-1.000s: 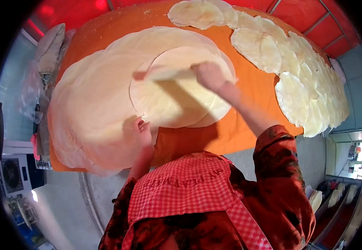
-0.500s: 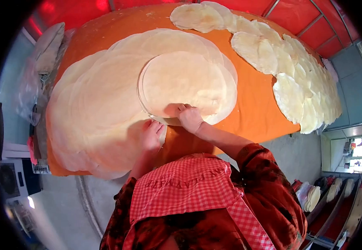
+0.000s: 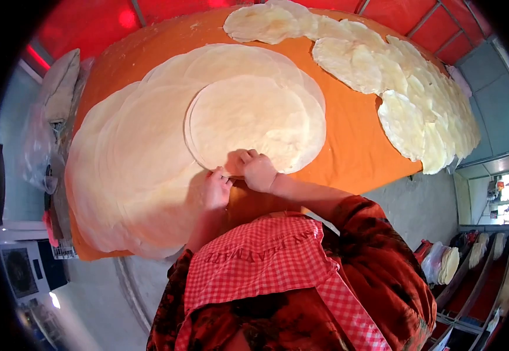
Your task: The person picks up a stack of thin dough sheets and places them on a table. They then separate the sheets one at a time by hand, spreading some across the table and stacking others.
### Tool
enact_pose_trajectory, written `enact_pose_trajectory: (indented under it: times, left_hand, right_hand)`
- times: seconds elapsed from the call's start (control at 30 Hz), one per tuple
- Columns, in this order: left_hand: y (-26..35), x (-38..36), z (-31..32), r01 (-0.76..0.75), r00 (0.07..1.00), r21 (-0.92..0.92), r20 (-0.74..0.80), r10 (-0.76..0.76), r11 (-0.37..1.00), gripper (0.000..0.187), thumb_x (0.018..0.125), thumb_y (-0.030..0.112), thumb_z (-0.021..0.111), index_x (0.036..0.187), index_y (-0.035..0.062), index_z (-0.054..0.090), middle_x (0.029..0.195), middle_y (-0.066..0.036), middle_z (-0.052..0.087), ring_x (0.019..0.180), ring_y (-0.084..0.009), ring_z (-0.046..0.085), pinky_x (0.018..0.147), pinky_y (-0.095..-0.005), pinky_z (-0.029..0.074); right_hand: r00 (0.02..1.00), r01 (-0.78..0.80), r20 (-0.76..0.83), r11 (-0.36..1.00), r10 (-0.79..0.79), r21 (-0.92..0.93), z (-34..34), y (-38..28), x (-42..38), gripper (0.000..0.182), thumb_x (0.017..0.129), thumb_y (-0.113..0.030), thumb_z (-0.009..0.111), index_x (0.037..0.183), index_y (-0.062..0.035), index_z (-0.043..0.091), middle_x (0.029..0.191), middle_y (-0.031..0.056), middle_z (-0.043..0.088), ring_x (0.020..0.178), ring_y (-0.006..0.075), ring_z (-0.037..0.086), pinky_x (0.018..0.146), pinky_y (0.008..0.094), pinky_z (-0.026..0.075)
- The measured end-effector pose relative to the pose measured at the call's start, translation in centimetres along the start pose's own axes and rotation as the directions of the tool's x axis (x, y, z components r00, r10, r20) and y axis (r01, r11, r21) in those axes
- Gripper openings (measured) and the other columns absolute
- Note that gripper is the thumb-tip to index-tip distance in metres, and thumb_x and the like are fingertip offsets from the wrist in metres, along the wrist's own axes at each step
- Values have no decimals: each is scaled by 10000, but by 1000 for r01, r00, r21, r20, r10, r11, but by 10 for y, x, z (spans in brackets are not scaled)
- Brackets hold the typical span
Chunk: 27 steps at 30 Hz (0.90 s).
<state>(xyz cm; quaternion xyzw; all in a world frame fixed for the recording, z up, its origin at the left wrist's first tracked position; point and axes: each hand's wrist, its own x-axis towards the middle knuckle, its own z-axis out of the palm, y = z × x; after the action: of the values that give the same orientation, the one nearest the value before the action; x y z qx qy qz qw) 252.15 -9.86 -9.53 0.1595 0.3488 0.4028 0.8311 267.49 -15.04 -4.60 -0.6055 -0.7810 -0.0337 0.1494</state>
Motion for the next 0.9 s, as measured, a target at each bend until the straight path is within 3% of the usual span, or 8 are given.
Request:
enact_pose_trajectory:
  times: [0.2, 0.23, 0.33, 0.57, 0.67, 0.77, 0.87, 0.9]
  left_hand:
    - [-3, -1, -10, 6, 1000, -94, 18, -4, 996, 188, 939, 167, 503, 1104, 79, 519, 1097, -63, 588, 1000, -219, 576, 874, -441, 470]
    - [-2, -5, -4, -17, 1000, -123, 9, 19, 992, 200, 941, 167, 500, 1117, 75, 522, 1097, -69, 593, 1012, -229, 578, 885, -452, 471]
    - [0, -6, -5, -24, 998, -71, 57, 28, 997, 262, 945, 159, 489, 1196, 84, 488, 1153, -79, 573, 1051, -247, 566, 910, -464, 465]
    - [-3, -4, -3, -56, 998, -69, 27, 58, 996, 300, 945, 109, 462, 1243, 95, 433, 1212, -97, 532, 1089, -267, 547, 911, -460, 473]
    - [-3, -7, 2, -84, 996, -69, 16, 85, 994, 332, 950, 110, 455, 1276, 90, 401, 1258, -110, 502, 1144, -278, 517, 950, -469, 443]
    - [-3, -9, 3, -81, 996, -81, 18, 83, 993, 351, 948, 113, 458, 1289, 78, 382, 1288, -121, 480, 1191, -284, 485, 982, -475, 414]
    - [0, -12, 8, -90, 996, -45, 11, 91, 995, 360, 942, 114, 460, 1287, 60, 373, 1291, -124, 476, 1201, -285, 478, 998, -477, 400]
    - [1, -15, 10, -95, 995, -22, 7, 96, 995, 361, 940, 114, 460, 1285, 53, 371, 1288, -123, 478, 1199, -286, 479, 1001, -477, 397]
  right_hand:
    - [965, -242, 159, 944, 210, 223, -29, 2, 39, 339, 801, -348, 603, 899, -25, 630, 974, 125, 615, 912, 325, 586, 753, 397, 508]
    - [986, -163, 79, 952, 147, 259, -22, 2, 52, 290, 799, -317, 606, 860, -34, 632, 912, 135, 618, 875, 309, 595, 738, 392, 505]
    - [963, -266, 142, 878, 227, 399, -2, 1, 101, 202, 794, -234, 588, 876, -54, 630, 946, 127, 611, 849, 294, 597, 723, 394, 500]
    - [980, 189, -118, 946, -163, 262, 48, 46, 206, 268, 764, -80, 528, 1007, -127, 629, 1145, 35, 595, 1030, 261, 597, 872, 354, 491]
    - [927, 309, 164, 936, -336, 170, 48, 53, 234, 258, 769, -81, 528, 991, -150, 641, 1109, 44, 611, 1020, 260, 599, 869, 372, 483]
    - [856, 367, 344, 922, -387, 123, 42, 49, 256, 184, 750, -81, 545, 914, -108, 623, 1034, 88, 620, 887, 289, 618, 723, 380, 511]
    - [778, 287, 496, 921, -385, 265, 27, 44, 269, 75, 712, -55, 555, 766, -79, 602, 798, 114, 619, 763, 305, 603, 631, 397, 475]
    - [806, 330, 398, 890, -439, 314, 23, 40, 267, 86, 685, -18, 551, 721, -77, 602, 697, 124, 601, 724, 304, 593, 598, 402, 452]
